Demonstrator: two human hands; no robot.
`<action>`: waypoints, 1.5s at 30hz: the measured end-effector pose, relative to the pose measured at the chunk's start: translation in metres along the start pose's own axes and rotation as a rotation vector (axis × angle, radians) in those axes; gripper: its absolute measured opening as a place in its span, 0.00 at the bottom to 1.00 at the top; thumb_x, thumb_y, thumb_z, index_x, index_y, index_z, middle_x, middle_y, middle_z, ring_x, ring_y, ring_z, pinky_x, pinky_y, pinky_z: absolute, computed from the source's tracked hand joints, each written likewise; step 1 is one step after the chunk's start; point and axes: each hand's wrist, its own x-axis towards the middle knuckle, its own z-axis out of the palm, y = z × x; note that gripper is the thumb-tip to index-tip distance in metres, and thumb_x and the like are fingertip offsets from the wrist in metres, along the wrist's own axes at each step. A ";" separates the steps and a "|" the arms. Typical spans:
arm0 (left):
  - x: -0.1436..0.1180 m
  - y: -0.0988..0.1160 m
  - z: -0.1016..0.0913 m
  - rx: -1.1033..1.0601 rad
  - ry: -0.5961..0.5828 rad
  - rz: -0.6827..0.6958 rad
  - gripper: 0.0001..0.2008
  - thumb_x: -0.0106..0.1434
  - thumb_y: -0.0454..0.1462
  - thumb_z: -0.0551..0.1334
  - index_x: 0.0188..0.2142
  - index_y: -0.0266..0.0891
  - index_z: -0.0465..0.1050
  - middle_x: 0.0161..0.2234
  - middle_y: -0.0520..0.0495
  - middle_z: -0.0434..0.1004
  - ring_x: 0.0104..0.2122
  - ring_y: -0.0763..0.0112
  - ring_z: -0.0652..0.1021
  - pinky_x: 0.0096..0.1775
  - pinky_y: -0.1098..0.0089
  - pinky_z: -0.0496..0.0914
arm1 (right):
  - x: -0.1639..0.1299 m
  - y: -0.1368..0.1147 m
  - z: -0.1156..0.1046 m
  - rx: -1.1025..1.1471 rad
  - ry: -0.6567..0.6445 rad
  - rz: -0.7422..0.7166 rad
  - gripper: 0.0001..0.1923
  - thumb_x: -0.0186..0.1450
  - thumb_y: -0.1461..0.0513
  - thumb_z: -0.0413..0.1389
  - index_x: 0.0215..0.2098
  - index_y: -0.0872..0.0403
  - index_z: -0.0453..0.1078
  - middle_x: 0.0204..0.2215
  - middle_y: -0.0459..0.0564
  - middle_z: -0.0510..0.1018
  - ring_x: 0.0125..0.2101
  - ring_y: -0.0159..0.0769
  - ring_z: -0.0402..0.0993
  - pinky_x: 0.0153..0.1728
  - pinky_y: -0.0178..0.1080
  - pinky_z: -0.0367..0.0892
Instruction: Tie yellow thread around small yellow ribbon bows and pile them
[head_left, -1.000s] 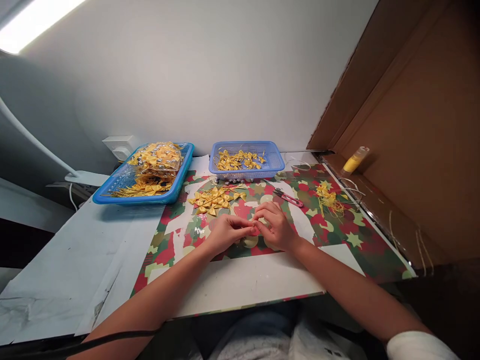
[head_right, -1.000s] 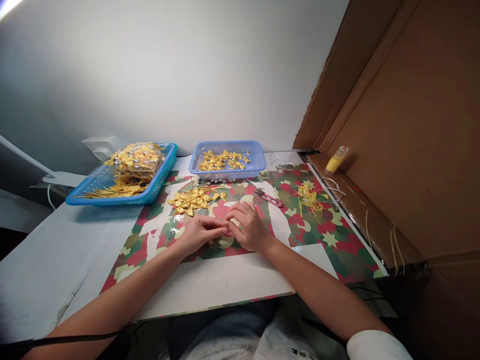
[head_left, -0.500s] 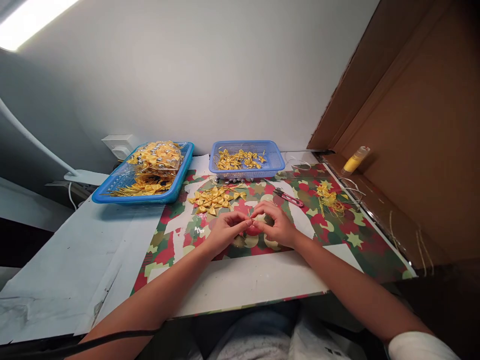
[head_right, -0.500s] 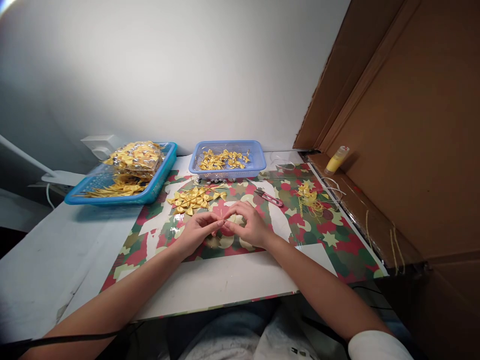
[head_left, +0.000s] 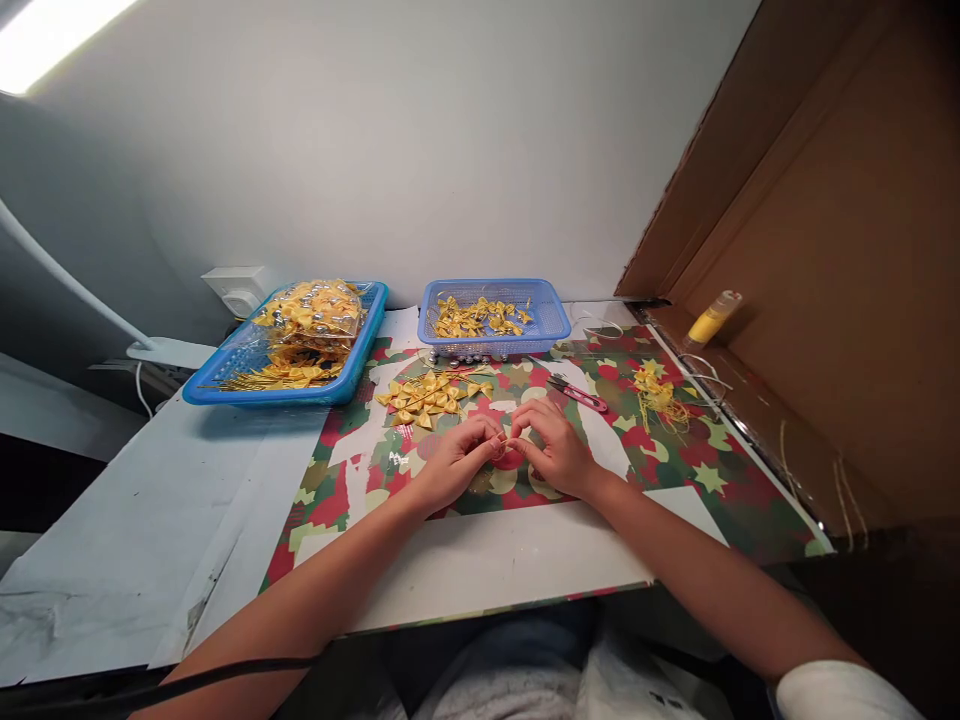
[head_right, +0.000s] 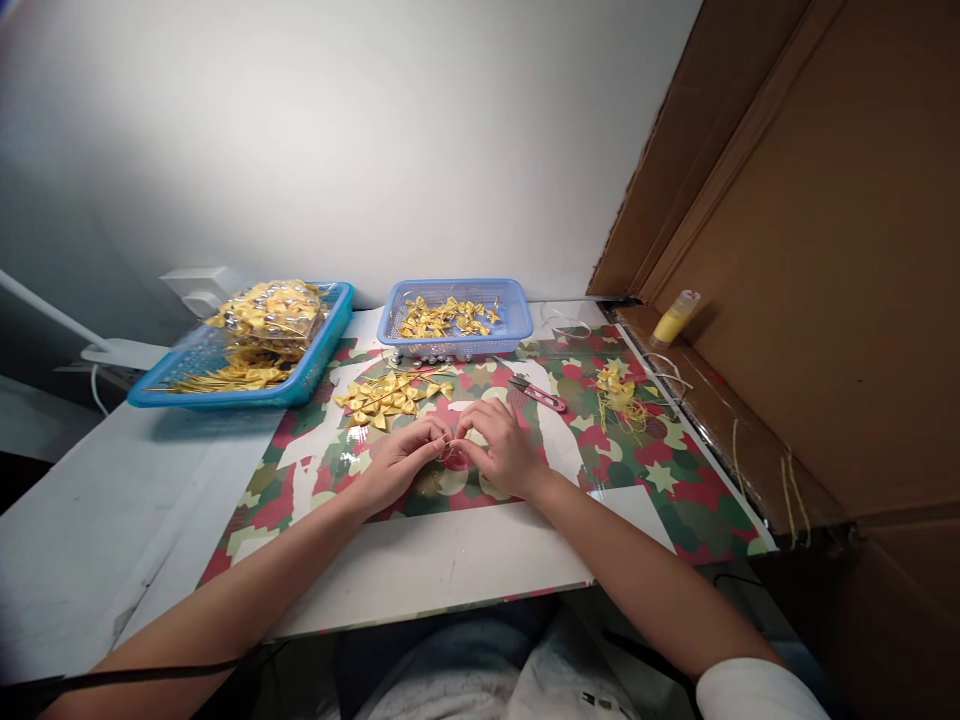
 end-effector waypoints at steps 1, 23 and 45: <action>0.000 0.000 0.000 0.023 -0.007 0.027 0.16 0.65 0.45 0.55 0.25 0.38 0.66 0.34 0.47 0.70 0.36 0.69 0.71 0.42 0.68 0.66 | -0.001 0.000 0.001 -0.041 0.030 -0.020 0.07 0.67 0.61 0.53 0.30 0.51 0.64 0.33 0.49 0.74 0.37 0.40 0.67 0.41 0.44 0.60; 0.000 -0.001 0.001 0.044 -0.124 0.033 0.17 0.67 0.41 0.48 0.22 0.39 0.56 0.30 0.50 0.59 0.31 0.70 0.63 0.37 0.69 0.61 | -0.001 -0.001 0.008 0.146 -0.002 0.118 0.03 0.65 0.63 0.54 0.32 0.51 0.67 0.37 0.49 0.72 0.42 0.39 0.66 0.44 0.44 0.62; 0.001 -0.009 -0.002 -0.217 0.072 -0.063 0.11 0.66 0.44 0.51 0.38 0.40 0.63 0.22 0.57 0.54 0.23 0.74 0.56 0.29 0.71 0.55 | 0.001 -0.004 -0.006 0.048 0.171 0.059 0.04 0.60 0.65 0.59 0.27 0.50 0.70 0.29 0.48 0.74 0.35 0.39 0.69 0.39 0.45 0.64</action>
